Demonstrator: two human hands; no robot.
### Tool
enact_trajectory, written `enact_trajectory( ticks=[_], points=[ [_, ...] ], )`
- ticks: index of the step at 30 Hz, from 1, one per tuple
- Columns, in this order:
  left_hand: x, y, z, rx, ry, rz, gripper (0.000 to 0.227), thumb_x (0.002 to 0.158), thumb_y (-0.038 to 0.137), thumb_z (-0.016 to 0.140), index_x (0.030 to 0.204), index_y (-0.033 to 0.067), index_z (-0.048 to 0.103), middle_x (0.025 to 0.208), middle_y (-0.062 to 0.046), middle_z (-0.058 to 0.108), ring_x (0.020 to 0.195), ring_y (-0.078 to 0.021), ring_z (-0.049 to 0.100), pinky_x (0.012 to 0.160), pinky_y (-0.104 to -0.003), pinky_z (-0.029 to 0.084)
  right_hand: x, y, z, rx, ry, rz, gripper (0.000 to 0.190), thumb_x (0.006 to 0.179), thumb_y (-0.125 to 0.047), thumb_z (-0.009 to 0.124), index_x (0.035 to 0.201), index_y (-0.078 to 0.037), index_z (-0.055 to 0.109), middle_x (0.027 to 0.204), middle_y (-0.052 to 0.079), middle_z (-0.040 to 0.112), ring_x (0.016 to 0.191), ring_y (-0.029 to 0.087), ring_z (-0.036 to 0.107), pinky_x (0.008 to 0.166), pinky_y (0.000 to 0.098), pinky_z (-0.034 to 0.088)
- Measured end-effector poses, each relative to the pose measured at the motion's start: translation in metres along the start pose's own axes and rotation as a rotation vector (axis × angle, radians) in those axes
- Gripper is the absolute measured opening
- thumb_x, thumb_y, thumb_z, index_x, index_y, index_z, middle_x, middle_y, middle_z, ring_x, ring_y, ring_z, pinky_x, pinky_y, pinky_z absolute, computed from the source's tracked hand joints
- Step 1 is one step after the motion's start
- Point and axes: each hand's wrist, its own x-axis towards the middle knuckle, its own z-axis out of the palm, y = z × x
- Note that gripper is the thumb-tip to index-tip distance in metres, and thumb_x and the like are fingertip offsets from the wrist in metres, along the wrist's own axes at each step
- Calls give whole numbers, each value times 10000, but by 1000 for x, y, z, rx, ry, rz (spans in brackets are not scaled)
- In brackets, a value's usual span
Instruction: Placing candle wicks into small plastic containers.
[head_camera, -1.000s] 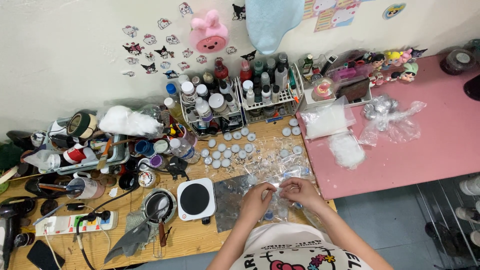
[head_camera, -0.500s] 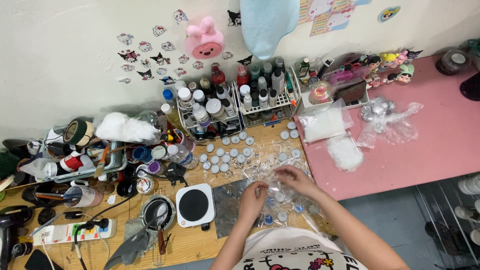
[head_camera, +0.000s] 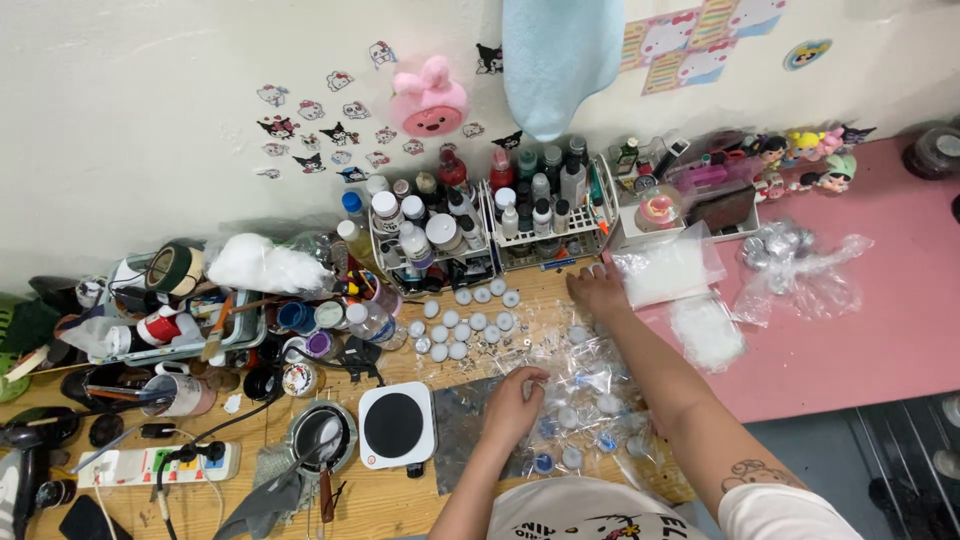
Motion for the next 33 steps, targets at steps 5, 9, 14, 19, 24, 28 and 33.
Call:
enact_trajectory(
  ticks=[5,9,14,19,24,28,33],
  points=[
    [4,23,-11,13,-32,-80,230,903,179,616,1100,163,735,1146,-23,748,824,-274,708,815,-375,550,22,9,49,-94,-235,-95,231,931,-249,575,1104,-181,712,1181,-7,661,1234,218,544,926,416,492],
    [9,15,-8,4,-10,-40,230,898,170,625,1097,150,739,1143,-35,754,867,-260,710,830,-373,550,19,5,22,-61,-228,-25,184,960,-267,610,1108,-193,689,1157,2,661,1188,216,575,965,503,473],
    [13,0,-4,-4,68,69,217,915,144,632,1099,127,746,1162,-60,750,973,-253,699,843,-380,541,6,3,-31,400,82,206,526,757,-289,804,1208,-72,642,1193,160,618,1146,332,584,944,460,495],
    [7,28,-19,-29,49,-58,241,908,161,630,1128,142,726,1143,-38,750,743,-238,669,750,-363,542,-49,-23,-128,967,229,331,561,745,-253,845,1252,-108,654,1167,130,615,1106,301,627,880,408,535],
    [-6,46,-19,-67,88,-60,271,894,143,620,1150,145,708,1147,-25,753,688,-266,655,721,-361,535,-127,-58,-205,1048,272,-47,547,780,-149,827,1299,-138,652,1294,117,594,1201,318,618,941,385,537],
    [-13,38,0,-46,128,82,249,886,139,637,1124,114,708,1120,-83,736,901,-289,709,772,-390,546,-152,-78,-209,922,264,-124,518,810,-101,791,1303,-134,637,1347,136,559,1203,360,607,934,425,536],
    [-25,39,5,27,140,84,273,893,163,644,1154,91,676,1150,-119,718,1050,-355,690,874,-430,544,-162,-87,-209,901,75,-128,509,855,-56,714,1340,-169,605,1314,83,577,1085,312,677,847,406,574]
  ],
)
